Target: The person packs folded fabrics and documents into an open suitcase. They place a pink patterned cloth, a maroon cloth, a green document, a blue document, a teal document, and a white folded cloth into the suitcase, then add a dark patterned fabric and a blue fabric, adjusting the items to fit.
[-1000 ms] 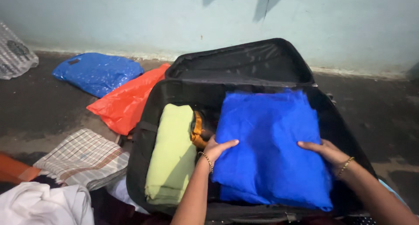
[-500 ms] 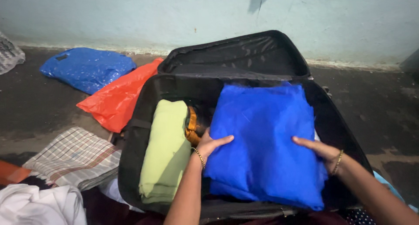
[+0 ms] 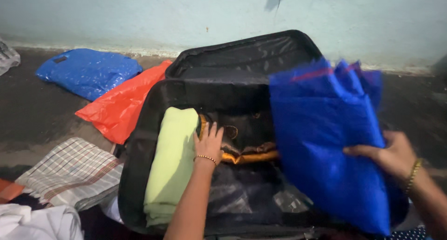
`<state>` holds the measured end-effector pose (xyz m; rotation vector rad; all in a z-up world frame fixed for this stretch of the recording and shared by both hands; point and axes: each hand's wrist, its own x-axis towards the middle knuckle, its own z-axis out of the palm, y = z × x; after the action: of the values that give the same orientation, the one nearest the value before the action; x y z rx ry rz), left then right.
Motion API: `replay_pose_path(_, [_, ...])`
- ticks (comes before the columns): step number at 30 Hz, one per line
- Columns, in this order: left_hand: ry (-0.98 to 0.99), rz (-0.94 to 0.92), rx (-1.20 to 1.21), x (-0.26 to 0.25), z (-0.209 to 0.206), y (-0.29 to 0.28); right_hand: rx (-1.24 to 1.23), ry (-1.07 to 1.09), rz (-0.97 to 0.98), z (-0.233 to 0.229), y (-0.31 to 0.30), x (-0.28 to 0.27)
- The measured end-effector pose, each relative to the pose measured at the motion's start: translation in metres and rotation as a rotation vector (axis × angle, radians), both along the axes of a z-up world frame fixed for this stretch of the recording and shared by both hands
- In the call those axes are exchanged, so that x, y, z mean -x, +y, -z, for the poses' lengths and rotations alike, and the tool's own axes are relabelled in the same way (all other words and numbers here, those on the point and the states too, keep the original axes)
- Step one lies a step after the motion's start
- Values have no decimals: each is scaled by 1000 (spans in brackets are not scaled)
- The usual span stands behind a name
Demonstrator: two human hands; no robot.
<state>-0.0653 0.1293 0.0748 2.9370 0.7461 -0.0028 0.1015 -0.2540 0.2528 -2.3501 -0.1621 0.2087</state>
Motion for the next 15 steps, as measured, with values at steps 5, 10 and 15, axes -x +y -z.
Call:
replay_pose_path(5, [385, 109, -10, 12, 20, 13, 38, -561, -225, -50, 17, 28])
replay_pose_path(10, [680, 107, -47, 5, 73, 26, 429, -1138, -516, 6, 73, 43])
replay_pose_path(15, [702, 127, -149, -6, 111, 37, 689, -1121, -1031, 151, 171, 61])
